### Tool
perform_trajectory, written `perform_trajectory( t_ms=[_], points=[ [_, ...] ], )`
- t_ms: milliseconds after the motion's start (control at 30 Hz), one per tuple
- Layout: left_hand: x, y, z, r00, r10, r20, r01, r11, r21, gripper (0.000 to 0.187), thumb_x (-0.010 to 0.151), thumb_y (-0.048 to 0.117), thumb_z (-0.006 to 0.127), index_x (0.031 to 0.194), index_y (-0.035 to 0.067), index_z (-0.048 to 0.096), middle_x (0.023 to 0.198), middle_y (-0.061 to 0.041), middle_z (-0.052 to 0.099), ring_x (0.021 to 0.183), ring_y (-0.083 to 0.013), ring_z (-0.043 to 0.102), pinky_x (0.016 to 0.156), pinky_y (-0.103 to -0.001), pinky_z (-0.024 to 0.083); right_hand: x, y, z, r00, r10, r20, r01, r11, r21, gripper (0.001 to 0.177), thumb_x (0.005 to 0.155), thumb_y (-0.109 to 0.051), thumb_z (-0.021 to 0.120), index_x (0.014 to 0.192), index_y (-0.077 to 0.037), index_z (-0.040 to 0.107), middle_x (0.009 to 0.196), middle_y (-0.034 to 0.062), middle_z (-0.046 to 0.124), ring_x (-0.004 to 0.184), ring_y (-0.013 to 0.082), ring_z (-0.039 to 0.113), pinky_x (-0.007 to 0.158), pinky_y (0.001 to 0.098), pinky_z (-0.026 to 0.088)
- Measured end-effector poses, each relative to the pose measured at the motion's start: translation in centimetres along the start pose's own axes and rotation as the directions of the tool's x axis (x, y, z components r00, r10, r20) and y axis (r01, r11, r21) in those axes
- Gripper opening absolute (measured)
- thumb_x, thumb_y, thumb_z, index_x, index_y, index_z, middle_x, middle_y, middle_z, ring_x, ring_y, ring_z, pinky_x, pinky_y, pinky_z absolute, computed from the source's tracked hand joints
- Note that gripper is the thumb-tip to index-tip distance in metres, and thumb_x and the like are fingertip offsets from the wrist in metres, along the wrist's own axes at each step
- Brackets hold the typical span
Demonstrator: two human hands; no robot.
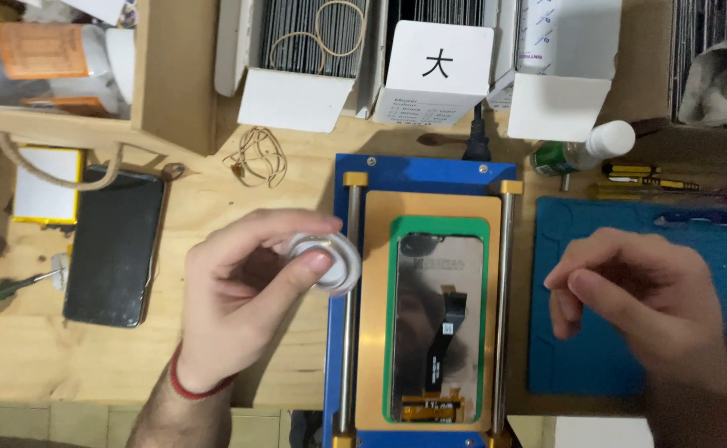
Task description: Separating the glass layer from a mobile phone LCD using a thin wire on a heating separator machine.
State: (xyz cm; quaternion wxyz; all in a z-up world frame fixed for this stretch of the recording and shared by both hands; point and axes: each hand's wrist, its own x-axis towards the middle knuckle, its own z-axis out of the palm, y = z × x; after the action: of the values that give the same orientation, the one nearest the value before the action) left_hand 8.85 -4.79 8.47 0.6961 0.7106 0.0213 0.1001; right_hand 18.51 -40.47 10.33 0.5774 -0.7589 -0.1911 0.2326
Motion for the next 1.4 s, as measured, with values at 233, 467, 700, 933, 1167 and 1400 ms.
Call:
perform_trajectory(
  t_ms=[233, 467, 700, 933, 1167, 1400],
  points=[
    [1.7, 0.4, -0.3, 0.98, -0.096, 0.172, 0.113, 0.989, -0.092, 0.013, 0.105, 0.01, 0.066, 0.103, 0.0, 0.074, 0.101, -0.016, 0.066, 0.061, -0.0224, 0.081, 0.051, -0.023, 0.07, 0.2, 3.5, -0.5, 1.0, -0.018, 0.006, 0.018, 1.0, -0.02, 0.019, 0.101, -0.017, 0.064, 0.097, -0.005, 0.077, 0.061, 0.0059, 0.07, 0.048, 0.0161, 0.071, 0.047, 0.0254, 0.059],
    [1.5, 0.1, -0.6, 0.959, -0.24, 0.15, 0.239, 0.971, 0.021, 0.017, 0.089, 0.002, 0.087, 0.1, 0.01, 0.076, 0.099, -0.007, 0.085, 0.089, -0.015, 0.084, 0.082, -0.025, 0.065, 0.4, 4.1, -0.7, 0.992, 0.055, -0.116, -0.068, 0.991, -0.117, 0.018, 0.101, -0.016, 0.063, 0.096, -0.006, 0.077, 0.061, 0.0072, 0.071, 0.051, 0.0178, 0.071, 0.052, 0.0278, 0.059],
    [0.9, 1.4, -1.0, 0.962, -0.243, 0.122, 0.201, 0.937, 0.285, 0.032, 0.075, 0.021, 0.096, 0.104, 0.012, 0.088, 0.112, -0.005, 0.095, 0.092, -0.0077, 0.096, 0.084, -0.016, 0.076, -0.8, 6.4, -3.2, 0.997, 0.003, -0.073, -0.005, 1.0, -0.03, 0.021, 0.105, -0.029, 0.059, 0.108, -0.017, 0.076, 0.066, -0.0017, 0.071, 0.048, 0.0136, 0.075, 0.048, 0.0243, 0.061],
    [1.8, 1.8, -0.8, 0.985, -0.057, 0.165, -0.016, 0.914, 0.406, 0.023, 0.096, 0.028, 0.069, 0.098, 0.009, 0.083, 0.081, 0.001, 0.085, 0.071, -0.0159, 0.078, 0.072, -0.026, 0.066, -2.5, 12.5, -8.0, 0.988, -0.043, 0.148, 0.04, 0.999, 0.023, 0.025, 0.107, -0.035, 0.062, 0.12, -0.025, 0.081, 0.079, -0.0099, 0.086, 0.06, 0.0064, 0.089, 0.052, 0.0193, 0.074],
    [1.9, 0.0, -1.1, 0.985, -0.162, 0.053, 0.143, 0.954, 0.265, 0.019, 0.091, 0.025, 0.078, 0.08, 0.009, 0.079, 0.073, 0.0, 0.083, 0.06, -0.009, 0.08, 0.059, -0.019, 0.063, -5.2, 23.0, -14.3, 0.925, -0.17, 0.34, 0.091, 0.967, 0.237, 0.033, 0.121, -0.05, 0.057, 0.136, -0.026, 0.073, 0.092, -0.0102, 0.09, 0.072, 0.0051, 0.095, 0.057, 0.0209, 0.083],
    [2.4, -1.4, -1.1, 0.977, -0.212, -0.017, 0.211, 0.952, 0.22, 0.019, 0.088, 0.021, 0.081, 0.077, 0.006, 0.076, 0.065, -0.004, 0.076, 0.054, -0.0118, 0.065, 0.052, -0.023, 0.048, -7.0, 26.6, -16.8, 0.924, -0.098, 0.37, 0.059, 0.991, 0.116, 0.031, 0.115, -0.052, 0.057, 0.132, -0.029, 0.071, 0.085, -0.0143, 0.09, 0.064, 0.0022, 0.095, 0.051, 0.0194, 0.083]
  ],
)
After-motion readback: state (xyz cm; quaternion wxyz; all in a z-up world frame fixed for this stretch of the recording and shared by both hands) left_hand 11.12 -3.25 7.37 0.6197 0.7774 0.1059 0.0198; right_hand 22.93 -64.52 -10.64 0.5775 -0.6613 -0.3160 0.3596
